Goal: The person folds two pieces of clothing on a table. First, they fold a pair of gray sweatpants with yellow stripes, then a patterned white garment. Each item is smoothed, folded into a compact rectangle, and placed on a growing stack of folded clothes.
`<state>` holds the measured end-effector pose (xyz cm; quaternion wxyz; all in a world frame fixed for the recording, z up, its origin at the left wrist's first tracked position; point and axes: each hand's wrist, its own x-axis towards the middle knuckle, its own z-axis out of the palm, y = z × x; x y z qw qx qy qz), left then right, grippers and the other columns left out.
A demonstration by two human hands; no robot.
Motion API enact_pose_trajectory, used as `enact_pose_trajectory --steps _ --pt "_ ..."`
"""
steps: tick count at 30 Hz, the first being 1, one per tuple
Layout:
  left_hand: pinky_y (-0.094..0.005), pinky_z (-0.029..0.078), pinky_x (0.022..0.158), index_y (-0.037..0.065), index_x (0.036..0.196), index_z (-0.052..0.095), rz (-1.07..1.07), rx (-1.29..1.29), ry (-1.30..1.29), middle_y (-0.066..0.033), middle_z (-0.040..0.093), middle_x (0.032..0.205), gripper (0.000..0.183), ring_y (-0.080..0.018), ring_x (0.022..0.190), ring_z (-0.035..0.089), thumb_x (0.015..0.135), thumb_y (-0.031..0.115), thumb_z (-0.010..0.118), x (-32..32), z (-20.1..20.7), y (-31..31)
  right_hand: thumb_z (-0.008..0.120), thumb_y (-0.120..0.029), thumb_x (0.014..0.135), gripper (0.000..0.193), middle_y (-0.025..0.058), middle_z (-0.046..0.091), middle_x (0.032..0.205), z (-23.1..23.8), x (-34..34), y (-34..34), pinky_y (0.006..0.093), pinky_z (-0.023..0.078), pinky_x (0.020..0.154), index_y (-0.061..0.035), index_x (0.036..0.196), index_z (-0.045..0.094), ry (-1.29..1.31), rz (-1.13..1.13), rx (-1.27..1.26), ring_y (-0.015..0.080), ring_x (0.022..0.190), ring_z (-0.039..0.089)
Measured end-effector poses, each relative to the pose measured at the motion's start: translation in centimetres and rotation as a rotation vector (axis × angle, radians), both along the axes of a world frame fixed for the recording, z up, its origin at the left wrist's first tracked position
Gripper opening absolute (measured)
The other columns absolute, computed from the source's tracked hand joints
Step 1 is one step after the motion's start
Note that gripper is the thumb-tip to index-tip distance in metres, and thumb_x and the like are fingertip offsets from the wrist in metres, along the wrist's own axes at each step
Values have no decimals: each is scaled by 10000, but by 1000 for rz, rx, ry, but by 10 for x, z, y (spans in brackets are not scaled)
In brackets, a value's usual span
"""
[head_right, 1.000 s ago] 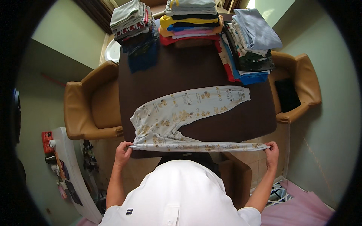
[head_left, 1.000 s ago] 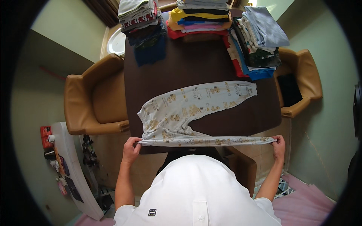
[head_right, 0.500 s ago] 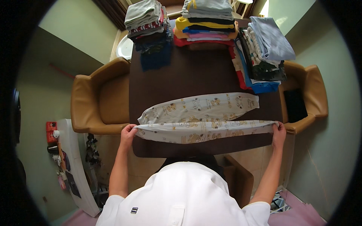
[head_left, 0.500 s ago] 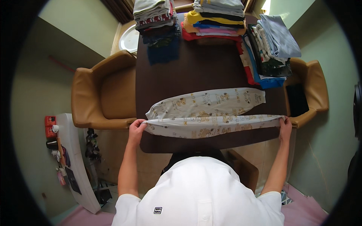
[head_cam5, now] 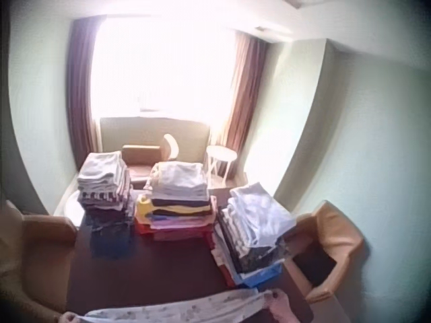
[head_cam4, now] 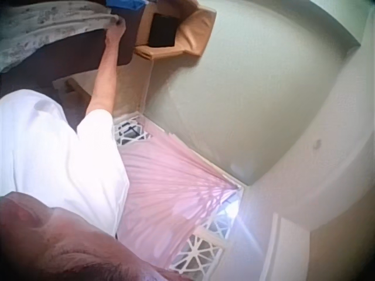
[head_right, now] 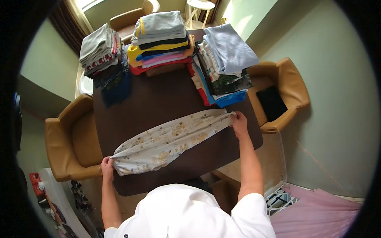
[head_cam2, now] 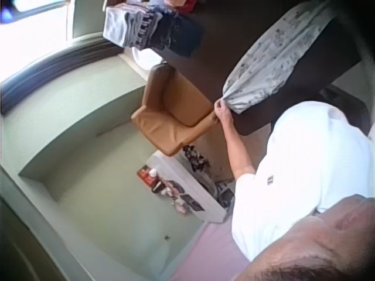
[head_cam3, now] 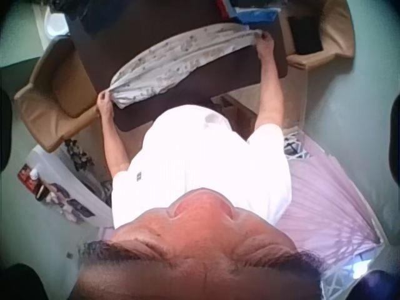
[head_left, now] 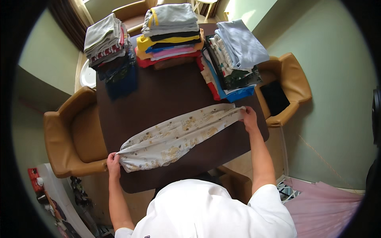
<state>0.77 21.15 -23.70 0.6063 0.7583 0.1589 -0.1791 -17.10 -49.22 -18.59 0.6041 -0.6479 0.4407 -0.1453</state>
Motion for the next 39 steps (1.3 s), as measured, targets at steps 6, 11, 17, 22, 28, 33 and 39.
enact_pose_trajectory --steps 6,11,17,22,28,33,39 --pt "-237 462 599 126 1046 602 58 -37 39 57 601 848 111 -48 707 541 1050 237 618 5 -9 12 654 -188 1002 200 67 677 974 -18 20 0 334 555 652 -47 1142 631 19 -40 171 170 811 666" --pt "-248 481 662 97 1073 608 56 24 -9 52 596 857 155 -58 741 541 1024 233 664 13 -23 14 735 -211 876 357 133 704 999 -61 28 -10 424 570 729 -27 1171 651 247 84 -262 296 856 697" --pt "-285 508 766 32 1091 642 10 171 -107 11 629 962 264 -94 829 568 903 166 770 -1 14 -24 803 -249 719 513 258 723 1064 -55 47 -1 457 551 845 40 1126 684 341 244 -568 390 998 720" --pt "-388 513 805 -4 864 655 -232 600 -149 -121 638 926 225 -254 857 616 782 169 772 -3 19 -29 796 -238 699 558 301 721 1043 -34 49 13 456 550 858 84 1140 679 601 344 -644 404 1039 718" --pt "-371 528 776 -6 906 626 -243 533 -91 -137 679 972 245 -211 842 647 797 169 759 -16 49 -38 769 -142 775 452 145 728 1030 -17 -1 40 390 558 796 62 1159 646 175 64 -148 274 925 715" --pt "-324 538 824 4 1097 636 -205 286 -109 -56 690 952 379 -170 850 649 773 120 794 -46 43 -28 759 -95 833 284 77 708 975 -15 -58 46 345 545 788 2 1083 667 -49 -52 94 187 872 677" --pt "-334 558 814 70 1056 646 42 -284 192 -38 695 969 271 -163 850 666 805 -7 712 -52 67 -26 707 -43 909 203 61 713 1024 -1 -112 33 344 563 838 -33 1108 670 -191 -192 334 187 918 688"
